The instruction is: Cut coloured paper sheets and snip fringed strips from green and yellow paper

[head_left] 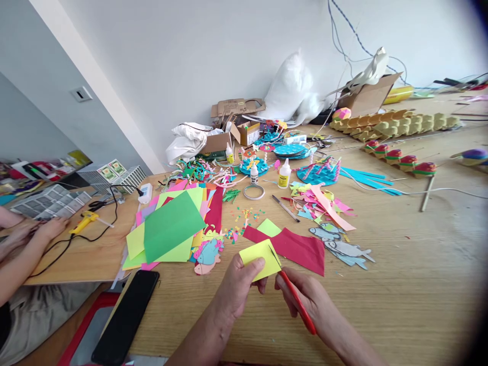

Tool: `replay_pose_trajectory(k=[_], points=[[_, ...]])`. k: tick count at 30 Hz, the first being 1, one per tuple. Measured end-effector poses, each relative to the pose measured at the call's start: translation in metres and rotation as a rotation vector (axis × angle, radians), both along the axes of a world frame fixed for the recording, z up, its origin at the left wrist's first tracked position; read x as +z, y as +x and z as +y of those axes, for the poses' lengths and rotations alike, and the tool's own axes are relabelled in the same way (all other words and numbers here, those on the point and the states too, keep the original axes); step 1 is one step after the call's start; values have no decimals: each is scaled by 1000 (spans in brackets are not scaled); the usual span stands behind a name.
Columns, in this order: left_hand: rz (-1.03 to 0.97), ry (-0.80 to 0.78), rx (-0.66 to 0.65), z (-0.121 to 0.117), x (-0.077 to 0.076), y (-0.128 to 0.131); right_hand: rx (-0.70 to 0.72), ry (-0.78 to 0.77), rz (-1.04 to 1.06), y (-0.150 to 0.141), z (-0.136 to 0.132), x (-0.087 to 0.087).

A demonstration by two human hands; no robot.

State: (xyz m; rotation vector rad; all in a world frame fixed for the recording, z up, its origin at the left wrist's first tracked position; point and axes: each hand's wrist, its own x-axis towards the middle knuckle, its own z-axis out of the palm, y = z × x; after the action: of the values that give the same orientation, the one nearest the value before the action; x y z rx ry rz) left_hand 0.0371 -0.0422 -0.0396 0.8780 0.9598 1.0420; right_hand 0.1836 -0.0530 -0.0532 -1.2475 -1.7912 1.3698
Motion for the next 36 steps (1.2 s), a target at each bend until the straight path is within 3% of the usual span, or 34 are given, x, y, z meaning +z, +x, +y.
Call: replay_pose_trajectory(k=[6,16,26,36], points=[[18,-23,-11,0,-2,-1,12,3,21,0,-1,-1],[-11,-31,-20,-1,-6,-4,-93,-31,25,-6,-2,-8],[-65,-71,-52,-9,-9,-3,-17,-50,74,-4,-4,-13],[-35,-162,-35,-13,-16,0,-87,-118,90,-5,-10,-25]])
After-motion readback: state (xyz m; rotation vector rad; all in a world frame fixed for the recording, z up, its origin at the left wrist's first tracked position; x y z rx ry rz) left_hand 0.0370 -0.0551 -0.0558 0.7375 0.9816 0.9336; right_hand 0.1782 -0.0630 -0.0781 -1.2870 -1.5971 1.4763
